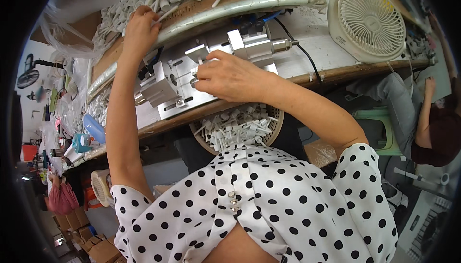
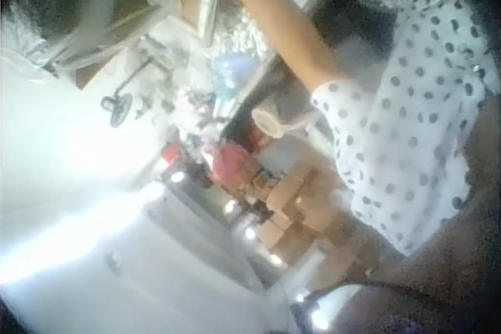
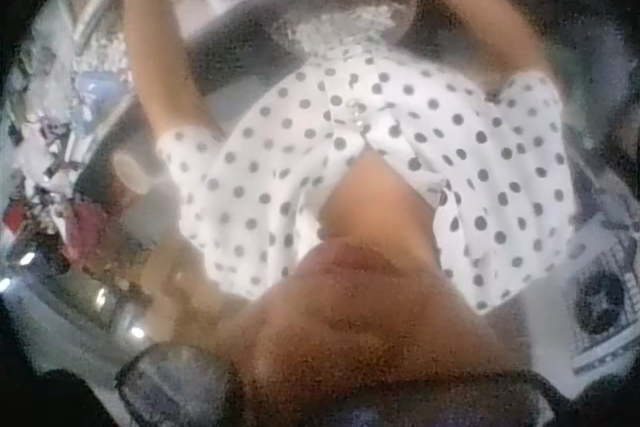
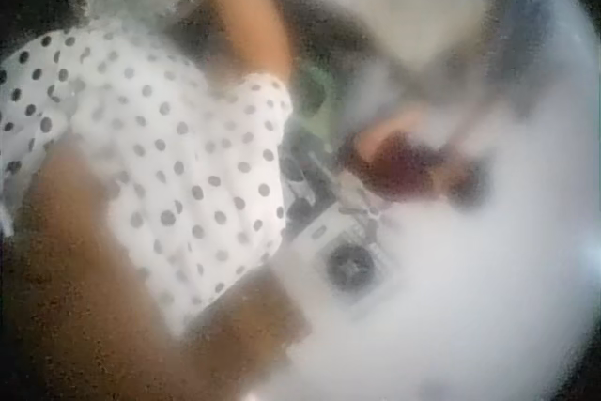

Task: Manually assemble small white plastic tubes and components using a specialized tabletop jig.

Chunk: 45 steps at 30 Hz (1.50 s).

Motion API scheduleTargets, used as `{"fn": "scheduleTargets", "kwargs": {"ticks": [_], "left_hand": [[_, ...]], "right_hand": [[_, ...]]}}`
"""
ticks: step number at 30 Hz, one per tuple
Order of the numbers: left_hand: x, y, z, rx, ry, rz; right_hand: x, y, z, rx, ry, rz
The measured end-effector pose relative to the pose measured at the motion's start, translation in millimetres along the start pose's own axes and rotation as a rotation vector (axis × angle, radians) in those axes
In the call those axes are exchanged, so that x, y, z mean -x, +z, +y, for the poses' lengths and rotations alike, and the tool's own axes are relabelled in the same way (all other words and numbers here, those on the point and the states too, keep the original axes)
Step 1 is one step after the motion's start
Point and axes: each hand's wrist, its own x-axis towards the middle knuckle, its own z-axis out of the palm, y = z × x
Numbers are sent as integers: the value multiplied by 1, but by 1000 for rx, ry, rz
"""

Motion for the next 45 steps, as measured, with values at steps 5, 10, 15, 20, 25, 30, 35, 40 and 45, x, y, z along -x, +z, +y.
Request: {"fn": "scheduleTargets", "kwargs": {"ticks": [5, 10, 15, 20, 25, 30, 35, 40, 45], "left_hand": [[20, -21, 24, 329, -134, 230], [88, -39, 96, 539, -262, 316], [126, -12, 154, 656, -311, 116], [118, -3, 153, 601, -241, 47], [109, -11, 158, 579, -252, -19], [89, -24, 123, 661, -241, 15], [19, 0, 16, 88, -289, 273], [-1, 26, -25, -57, -334, 66], [7, 2, -12, 34, -409, -27]], "right_hand": [[-8, -23, 15, -201, 91, -67], [-35, -69, 114, 382, 181, -31], [-34, -71, 155, 697, 137, -158], [-44, -78, 117, 213, 311, 44], [-24, -96, 54, -417, 701, 113], [-2, -66, 4, -651, 724, 102], [12, -34, -11, -228, 255, 53], [6, -11, 2, -128, 58, 29], [-3, -8, 5, -60, 47, -55]]}}
